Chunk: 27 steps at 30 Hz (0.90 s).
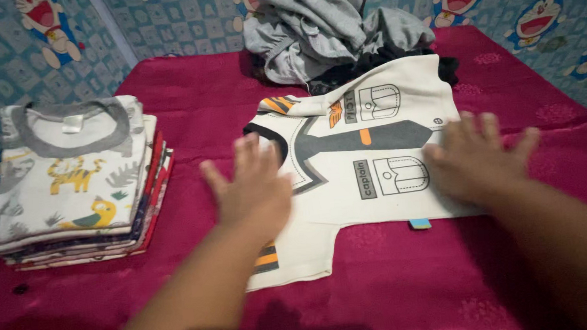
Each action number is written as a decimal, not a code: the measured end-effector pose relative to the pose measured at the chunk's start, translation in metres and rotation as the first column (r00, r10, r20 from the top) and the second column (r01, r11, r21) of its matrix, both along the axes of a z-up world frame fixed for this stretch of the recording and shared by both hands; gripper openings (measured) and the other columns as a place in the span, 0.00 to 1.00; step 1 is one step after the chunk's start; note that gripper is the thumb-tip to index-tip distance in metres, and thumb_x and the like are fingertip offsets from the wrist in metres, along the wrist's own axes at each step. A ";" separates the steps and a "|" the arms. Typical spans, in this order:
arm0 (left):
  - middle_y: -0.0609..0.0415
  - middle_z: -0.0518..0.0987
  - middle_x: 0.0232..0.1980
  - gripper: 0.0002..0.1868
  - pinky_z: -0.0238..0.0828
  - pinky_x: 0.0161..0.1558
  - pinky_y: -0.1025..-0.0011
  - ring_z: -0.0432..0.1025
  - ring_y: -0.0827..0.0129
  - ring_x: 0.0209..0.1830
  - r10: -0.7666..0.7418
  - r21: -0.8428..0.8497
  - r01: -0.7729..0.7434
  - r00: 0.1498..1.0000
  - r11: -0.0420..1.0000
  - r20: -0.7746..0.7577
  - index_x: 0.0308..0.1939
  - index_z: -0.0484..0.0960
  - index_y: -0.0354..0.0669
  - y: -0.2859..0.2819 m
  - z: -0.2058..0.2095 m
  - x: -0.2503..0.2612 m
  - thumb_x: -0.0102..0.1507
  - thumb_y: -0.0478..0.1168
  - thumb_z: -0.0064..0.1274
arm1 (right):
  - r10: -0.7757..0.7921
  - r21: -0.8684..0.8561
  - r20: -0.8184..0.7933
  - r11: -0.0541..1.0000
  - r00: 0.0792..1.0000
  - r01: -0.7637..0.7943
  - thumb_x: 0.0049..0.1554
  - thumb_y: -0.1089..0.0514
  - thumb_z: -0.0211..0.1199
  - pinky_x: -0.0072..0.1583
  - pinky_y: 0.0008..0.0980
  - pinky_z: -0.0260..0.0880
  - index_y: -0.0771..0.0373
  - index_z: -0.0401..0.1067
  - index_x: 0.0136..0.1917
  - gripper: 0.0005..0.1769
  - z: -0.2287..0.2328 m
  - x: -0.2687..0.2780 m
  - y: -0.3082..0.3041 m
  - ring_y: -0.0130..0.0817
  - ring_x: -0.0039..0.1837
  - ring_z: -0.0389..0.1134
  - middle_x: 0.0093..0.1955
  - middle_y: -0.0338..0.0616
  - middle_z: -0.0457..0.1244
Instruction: The person smooths out a white shirt with their hands on a bed, folds the sides inward, and سپس folds it into a square before placing it on a stack of laundry.
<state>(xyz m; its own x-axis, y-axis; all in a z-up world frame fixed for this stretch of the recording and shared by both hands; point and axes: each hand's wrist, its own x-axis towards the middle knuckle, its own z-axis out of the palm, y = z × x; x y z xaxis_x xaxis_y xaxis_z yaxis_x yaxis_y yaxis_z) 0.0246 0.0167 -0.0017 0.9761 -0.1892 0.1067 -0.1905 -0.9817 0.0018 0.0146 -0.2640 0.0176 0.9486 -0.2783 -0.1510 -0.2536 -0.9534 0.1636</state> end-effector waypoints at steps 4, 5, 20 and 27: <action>0.52 0.41 0.84 0.35 0.25 0.72 0.28 0.32 0.59 0.85 -0.151 -0.183 0.132 0.984 0.974 -0.091 0.79 0.49 0.47 -0.052 0.000 -0.014 0.70 0.57 0.28 | 0.334 0.084 0.262 0.927 0.906 -0.366 0.65 0.40 0.38 0.75 0.74 0.30 0.56 0.43 0.81 0.37 -0.038 0.003 0.053 0.44 0.87 0.31 0.87 0.43 0.33; 0.53 0.40 0.85 0.35 0.24 0.74 0.31 0.32 0.60 0.85 -0.190 -0.258 0.152 0.973 0.954 -0.128 0.79 0.49 0.48 -0.056 -0.003 -0.021 0.71 0.57 0.26 | 0.452 0.063 0.303 0.869 0.839 -0.491 0.64 0.40 0.36 0.74 0.72 0.26 0.55 0.38 0.82 0.38 -0.045 0.001 0.058 0.44 0.85 0.27 0.86 0.43 0.29; 0.54 0.36 0.86 0.34 0.23 0.72 0.27 0.30 0.62 0.85 0.053 -0.069 -0.059 0.994 0.996 -0.092 0.80 0.47 0.46 -0.003 -0.003 -0.025 0.69 0.48 0.28 | 0.083 -0.009 0.051 0.997 0.995 -0.083 0.63 0.39 0.42 0.74 0.78 0.31 0.50 0.49 0.81 0.36 -0.030 -0.003 0.001 0.44 0.86 0.38 0.88 0.41 0.35; 0.58 0.34 0.85 0.35 0.24 0.76 0.37 0.30 0.64 0.84 -0.171 -0.190 0.130 0.960 0.973 -0.219 0.80 0.42 0.49 -0.035 -0.004 -0.033 0.69 0.53 0.25 | 0.286 0.200 0.126 0.931 0.950 -0.307 0.64 0.35 0.29 0.78 0.67 0.25 0.48 0.32 0.83 0.39 -0.054 -0.007 0.029 0.41 0.86 0.28 0.87 0.36 0.26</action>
<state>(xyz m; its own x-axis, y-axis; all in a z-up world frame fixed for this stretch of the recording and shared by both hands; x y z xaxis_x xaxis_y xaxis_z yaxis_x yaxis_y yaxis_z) -0.0088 -0.0181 -0.0062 0.9391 -0.3351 -0.0761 -0.3105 -0.9224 0.2298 0.0072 -0.2351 -0.0361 0.9954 0.0469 -0.0831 0.0416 -0.9971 -0.0640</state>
